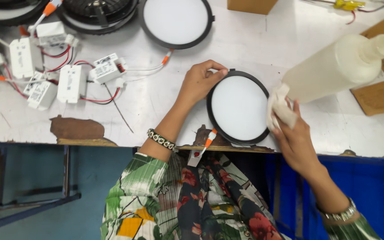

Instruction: The person cleans circular LED light fixtures by wiping the white lens and black housing with a cloth and a cleaning solution from a bottle, then attaches small white connectors to the wiring.

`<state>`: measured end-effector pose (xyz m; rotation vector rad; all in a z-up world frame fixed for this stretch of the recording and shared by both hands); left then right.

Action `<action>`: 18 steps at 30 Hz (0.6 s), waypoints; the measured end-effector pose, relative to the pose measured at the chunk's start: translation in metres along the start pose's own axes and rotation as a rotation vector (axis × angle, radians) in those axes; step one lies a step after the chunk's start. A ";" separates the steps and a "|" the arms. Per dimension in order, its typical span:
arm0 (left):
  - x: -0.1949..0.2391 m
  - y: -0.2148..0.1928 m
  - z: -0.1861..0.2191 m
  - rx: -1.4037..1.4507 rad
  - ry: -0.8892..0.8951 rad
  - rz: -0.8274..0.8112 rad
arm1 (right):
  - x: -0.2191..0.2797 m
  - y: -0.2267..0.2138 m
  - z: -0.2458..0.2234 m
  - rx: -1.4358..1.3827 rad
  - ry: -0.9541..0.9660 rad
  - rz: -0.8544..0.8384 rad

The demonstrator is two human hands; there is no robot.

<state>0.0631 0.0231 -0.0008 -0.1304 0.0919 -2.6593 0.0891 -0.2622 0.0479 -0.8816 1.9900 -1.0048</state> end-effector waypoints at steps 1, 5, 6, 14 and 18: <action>0.000 -0.001 0.000 0.007 0.009 0.003 | -0.013 0.005 0.002 0.002 0.036 -0.004; -0.001 0.001 0.003 0.049 0.034 -0.020 | -0.068 0.023 0.004 0.053 0.083 -0.022; 0.000 0.002 0.003 0.056 0.019 -0.027 | -0.081 0.028 0.008 0.050 0.116 -0.040; 0.004 -0.002 0.009 0.020 0.031 0.005 | -0.056 0.024 -0.007 0.226 0.056 -0.145; 0.001 -0.002 0.009 -0.010 0.021 0.026 | 0.005 0.005 -0.028 0.133 0.139 -0.104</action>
Point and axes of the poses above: each hand's wrist, its own x-axis away from the middle knuckle, its own y-axis out of the palm, z = x × y, the point moved 8 cm from there along -x, towards the middle knuckle, and after that the axes turned 3 degrees about z, right-handed, at the moved point
